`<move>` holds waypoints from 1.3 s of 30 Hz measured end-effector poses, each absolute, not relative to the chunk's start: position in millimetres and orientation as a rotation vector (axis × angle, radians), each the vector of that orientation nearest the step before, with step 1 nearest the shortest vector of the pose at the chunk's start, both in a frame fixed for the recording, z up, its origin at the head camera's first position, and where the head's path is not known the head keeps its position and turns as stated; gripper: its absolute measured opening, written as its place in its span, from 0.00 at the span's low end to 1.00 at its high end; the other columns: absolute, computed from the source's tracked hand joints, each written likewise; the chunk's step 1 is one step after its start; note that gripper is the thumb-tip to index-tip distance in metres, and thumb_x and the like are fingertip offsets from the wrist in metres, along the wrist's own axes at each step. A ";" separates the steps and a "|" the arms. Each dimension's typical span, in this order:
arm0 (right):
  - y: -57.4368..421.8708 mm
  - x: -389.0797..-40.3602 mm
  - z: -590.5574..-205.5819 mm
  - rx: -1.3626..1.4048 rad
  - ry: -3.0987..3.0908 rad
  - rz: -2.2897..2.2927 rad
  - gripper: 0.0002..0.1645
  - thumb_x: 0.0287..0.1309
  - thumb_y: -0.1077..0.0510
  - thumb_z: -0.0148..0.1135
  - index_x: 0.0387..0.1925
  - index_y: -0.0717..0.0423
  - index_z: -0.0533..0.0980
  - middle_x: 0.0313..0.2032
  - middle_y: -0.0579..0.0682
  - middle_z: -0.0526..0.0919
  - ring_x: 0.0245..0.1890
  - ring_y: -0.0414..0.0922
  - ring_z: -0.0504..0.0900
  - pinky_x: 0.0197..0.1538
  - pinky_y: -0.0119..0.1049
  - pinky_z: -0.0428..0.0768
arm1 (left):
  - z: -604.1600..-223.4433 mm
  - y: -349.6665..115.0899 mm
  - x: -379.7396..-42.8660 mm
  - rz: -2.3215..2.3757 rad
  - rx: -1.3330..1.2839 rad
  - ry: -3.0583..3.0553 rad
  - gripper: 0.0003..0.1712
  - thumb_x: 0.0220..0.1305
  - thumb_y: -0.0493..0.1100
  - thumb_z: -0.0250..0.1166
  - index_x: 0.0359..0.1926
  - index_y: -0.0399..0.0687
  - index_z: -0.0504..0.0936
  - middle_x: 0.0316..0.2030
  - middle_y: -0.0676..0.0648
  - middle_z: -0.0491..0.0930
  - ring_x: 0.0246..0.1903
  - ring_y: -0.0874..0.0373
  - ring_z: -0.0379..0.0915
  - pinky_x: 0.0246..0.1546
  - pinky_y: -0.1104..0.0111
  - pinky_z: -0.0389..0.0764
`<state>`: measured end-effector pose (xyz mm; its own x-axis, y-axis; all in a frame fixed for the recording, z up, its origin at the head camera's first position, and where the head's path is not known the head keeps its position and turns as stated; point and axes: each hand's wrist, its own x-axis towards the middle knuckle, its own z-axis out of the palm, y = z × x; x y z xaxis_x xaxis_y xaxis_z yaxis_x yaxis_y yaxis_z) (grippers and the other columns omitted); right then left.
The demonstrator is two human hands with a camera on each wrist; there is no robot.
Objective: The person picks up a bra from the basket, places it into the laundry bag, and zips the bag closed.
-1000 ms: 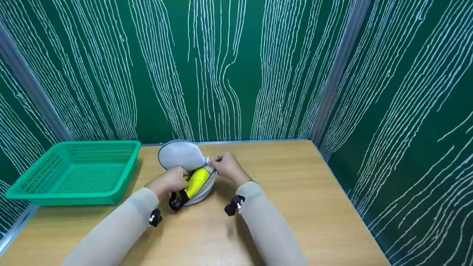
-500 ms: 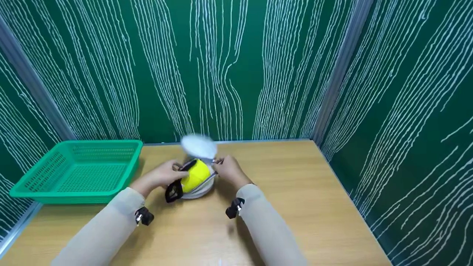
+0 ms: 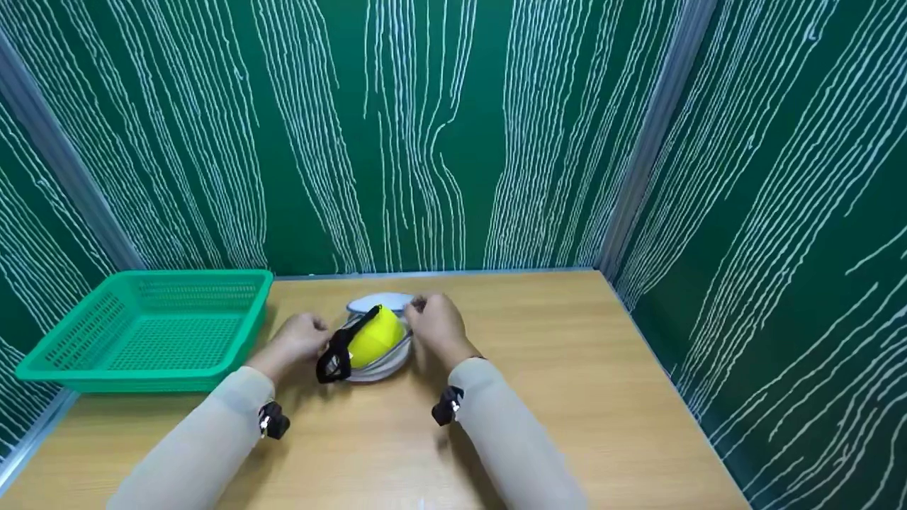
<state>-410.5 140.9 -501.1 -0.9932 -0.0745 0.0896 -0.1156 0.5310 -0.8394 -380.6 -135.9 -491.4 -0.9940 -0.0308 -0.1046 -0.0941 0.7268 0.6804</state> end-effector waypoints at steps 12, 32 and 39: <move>100.0 -371.9 -471.8 1.313 -2.639 0.668 0.36 0.64 0.35 0.83 0.67 0.46 0.87 0.57 0.48 0.91 0.54 0.47 0.90 0.62 0.48 0.89 | -499.2 -137.3 -381.6 1.240 -0.047 2.699 0.14 0.72 0.35 0.66 0.27 0.49 0.76 0.27 0.50 0.77 0.26 0.56 0.76 0.26 0.68 0.79; 74.4 -391.8 -496.7 0.944 -2.792 0.275 0.04 0.75 0.60 0.73 0.46 0.50 0.90 0.39 0.48 0.95 0.37 0.46 0.90 0.46 0.47 0.93 | -470.1 -120.5 -372.6 1.656 0.049 2.383 0.06 0.81 0.34 0.63 0.44 0.38 0.86 0.29 0.48 0.82 0.22 0.62 0.73 0.22 0.73 0.75; 67.6 -395.4 -492.7 0.857 -3.062 0.303 0.20 0.76 0.68 0.68 0.64 0.57 0.83 0.54 0.58 0.93 0.52 0.53 0.91 0.69 0.51 0.88 | -456.0 -117.1 -370.4 1.783 0.067 2.260 0.06 0.84 0.38 0.64 0.51 0.41 0.86 0.32 0.49 0.84 0.26 0.63 0.74 0.25 0.75 0.77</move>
